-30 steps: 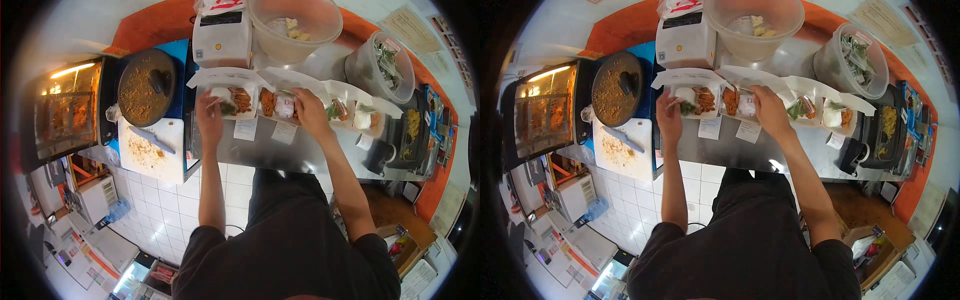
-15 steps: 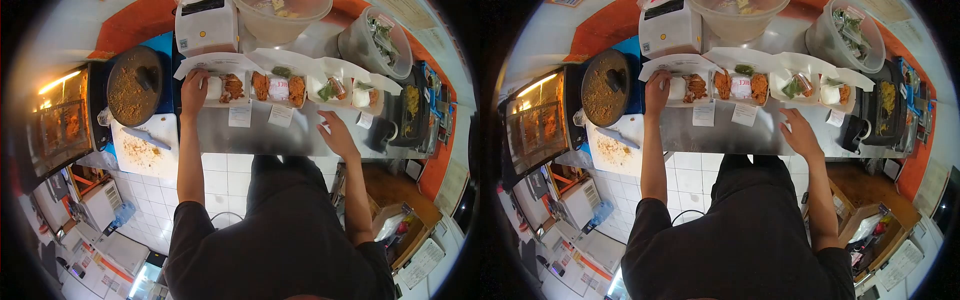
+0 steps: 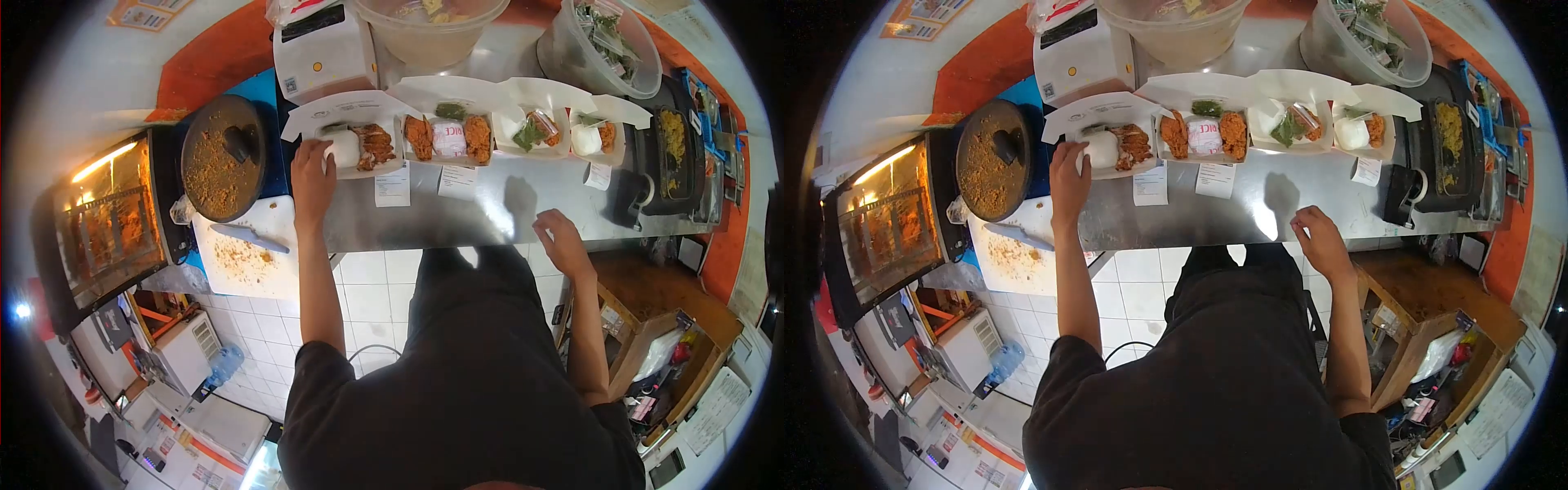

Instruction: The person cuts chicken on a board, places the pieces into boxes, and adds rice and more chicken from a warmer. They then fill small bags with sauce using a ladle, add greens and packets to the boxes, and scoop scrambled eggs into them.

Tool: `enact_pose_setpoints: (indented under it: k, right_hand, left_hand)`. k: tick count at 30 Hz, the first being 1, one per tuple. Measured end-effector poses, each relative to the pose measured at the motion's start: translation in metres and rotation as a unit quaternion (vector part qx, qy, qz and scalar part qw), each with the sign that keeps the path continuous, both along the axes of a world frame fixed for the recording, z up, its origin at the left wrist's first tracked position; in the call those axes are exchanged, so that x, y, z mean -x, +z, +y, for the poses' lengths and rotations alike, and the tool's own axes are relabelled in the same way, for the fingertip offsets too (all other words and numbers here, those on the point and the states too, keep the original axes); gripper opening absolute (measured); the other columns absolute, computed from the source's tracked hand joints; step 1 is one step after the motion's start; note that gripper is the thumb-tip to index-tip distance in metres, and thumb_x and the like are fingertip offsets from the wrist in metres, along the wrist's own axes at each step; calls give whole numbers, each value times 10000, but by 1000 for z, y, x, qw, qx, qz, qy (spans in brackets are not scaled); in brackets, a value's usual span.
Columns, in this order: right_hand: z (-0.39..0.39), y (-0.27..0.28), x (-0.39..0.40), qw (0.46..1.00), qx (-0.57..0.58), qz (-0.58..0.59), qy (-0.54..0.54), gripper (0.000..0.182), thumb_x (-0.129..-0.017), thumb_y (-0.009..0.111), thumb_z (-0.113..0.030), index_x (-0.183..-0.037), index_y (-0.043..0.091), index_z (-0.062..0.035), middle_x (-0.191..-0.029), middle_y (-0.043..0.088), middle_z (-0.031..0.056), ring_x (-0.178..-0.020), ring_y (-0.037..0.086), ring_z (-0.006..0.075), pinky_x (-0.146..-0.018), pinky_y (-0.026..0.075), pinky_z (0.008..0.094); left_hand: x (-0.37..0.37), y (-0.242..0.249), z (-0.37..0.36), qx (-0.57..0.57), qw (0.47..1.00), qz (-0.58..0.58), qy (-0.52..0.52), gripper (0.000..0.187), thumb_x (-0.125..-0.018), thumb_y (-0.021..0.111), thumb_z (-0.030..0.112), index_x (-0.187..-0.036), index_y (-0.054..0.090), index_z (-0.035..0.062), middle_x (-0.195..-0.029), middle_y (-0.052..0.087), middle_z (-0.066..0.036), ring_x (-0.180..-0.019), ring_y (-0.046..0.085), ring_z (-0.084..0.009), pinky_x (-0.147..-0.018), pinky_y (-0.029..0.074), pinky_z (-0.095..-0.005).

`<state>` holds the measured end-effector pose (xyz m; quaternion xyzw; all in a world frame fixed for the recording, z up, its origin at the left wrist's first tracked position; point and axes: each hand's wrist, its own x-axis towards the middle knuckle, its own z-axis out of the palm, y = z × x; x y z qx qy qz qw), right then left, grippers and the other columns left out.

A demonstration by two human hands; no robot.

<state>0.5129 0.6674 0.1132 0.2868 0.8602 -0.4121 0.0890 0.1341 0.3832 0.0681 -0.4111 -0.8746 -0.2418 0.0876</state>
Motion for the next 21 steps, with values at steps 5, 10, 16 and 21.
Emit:
enact_pose_setpoints:
  k: [5, 10, 16, 21]
  right_hand:
    - [-4, -15, -22, 998, -45, 15, 44, 129, -897, 628, -113, -898, 633, 16, -908, 623, 162, -840, 613, 352, -781, 483, 431]
    - [-7, -19, -30, 999, -30, -12, 14, 147, -876, 650, -127, -856, 615, 14, -869, 617, 169, -815, 602, 363, -747, 471, 446]
    - [6, -18, -57, 1000, -2, 22, -1, 170, -884, 664, -137, -819, 613, 11, -827, 615, 171, -817, 603, 361, -730, 470, 431]
    - [14, -29, -104, 999, 5, 24, -25, 168, -860, 688, -127, -831, 602, 14, -797, 618, 166, -802, 601, 366, -720, 471, 429]
  left_hand:
    - [-55, 10, -28, -12, 976, -199, 88, 69, -838, 687, 71, -879, 711, 21, -870, 684, -156, -715, 641, -289, -654, 490, -363]
    - [-126, -28, -23, 63, 910, -404, 73, 230, -919, 638, 218, -878, 723, 8, -750, 683, -157, -644, 641, -332, -620, 493, -385]
    - [-206, -55, 37, 147, 868, -423, -214, 170, -787, 694, 70, -944, 729, 14, -826, 724, -135, -718, 690, -282, -688, 535, -379]
    - [-252, -15, 94, 200, 831, -446, -265, 138, -796, 733, 140, -847, 724, 12, -744, 700, -149, -706, 682, -291, -668, 521, -384]
